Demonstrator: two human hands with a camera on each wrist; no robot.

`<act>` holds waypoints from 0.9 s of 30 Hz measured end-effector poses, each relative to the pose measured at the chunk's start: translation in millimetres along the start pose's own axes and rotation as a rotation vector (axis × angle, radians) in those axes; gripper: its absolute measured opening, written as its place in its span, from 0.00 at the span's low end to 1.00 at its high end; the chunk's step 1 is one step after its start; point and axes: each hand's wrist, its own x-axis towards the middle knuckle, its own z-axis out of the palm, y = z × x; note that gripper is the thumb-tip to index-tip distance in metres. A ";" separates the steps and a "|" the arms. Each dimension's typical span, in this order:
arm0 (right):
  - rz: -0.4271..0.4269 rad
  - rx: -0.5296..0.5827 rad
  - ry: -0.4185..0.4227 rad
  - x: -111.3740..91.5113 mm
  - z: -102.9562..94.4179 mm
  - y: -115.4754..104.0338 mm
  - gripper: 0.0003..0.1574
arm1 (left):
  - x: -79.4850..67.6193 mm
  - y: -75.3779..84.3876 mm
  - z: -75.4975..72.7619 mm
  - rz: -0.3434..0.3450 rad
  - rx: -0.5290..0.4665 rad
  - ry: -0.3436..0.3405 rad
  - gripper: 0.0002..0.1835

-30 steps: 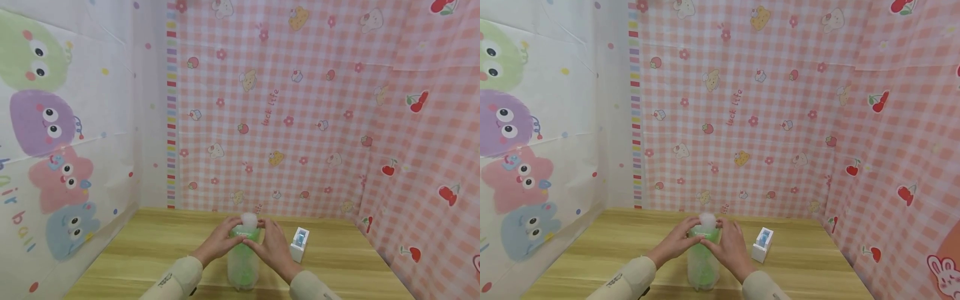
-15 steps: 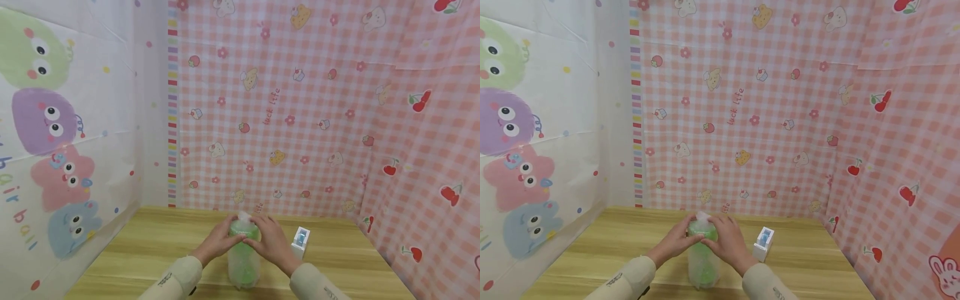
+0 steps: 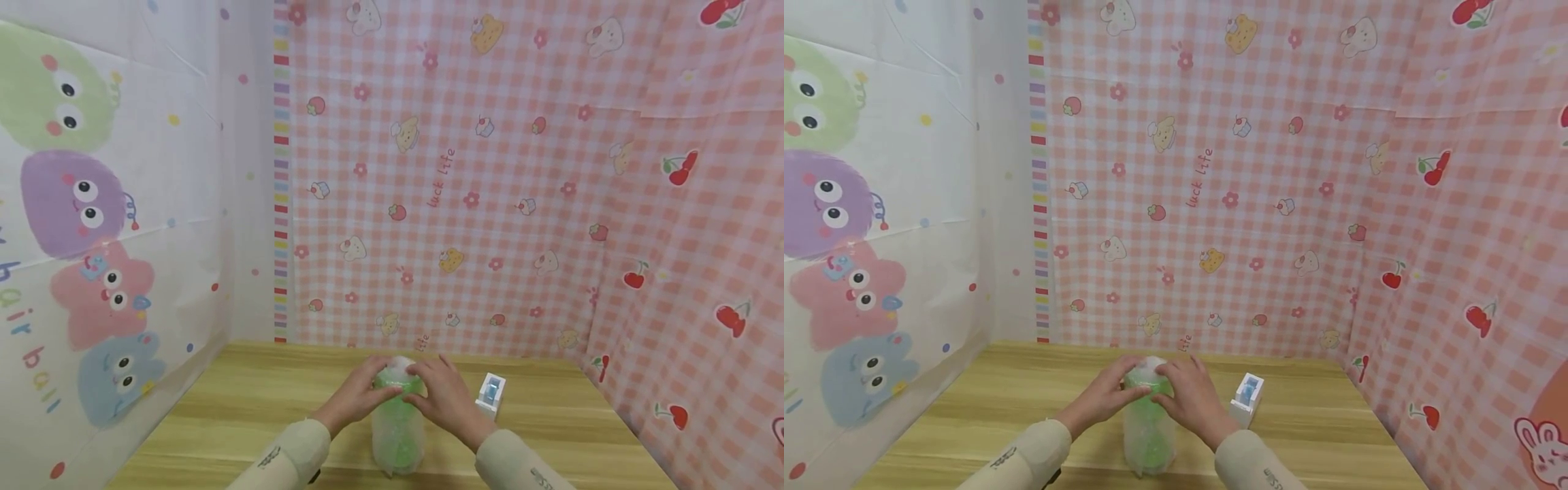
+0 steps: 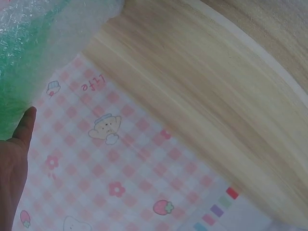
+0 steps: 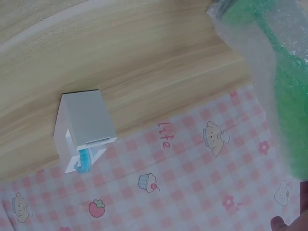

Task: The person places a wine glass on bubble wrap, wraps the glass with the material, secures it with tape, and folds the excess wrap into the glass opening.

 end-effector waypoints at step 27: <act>-0.009 0.044 -0.007 -8.3 8.0 0.4 0.19 | -4.9 4.1 2.6 -0.003 0.094 -0.011 0.13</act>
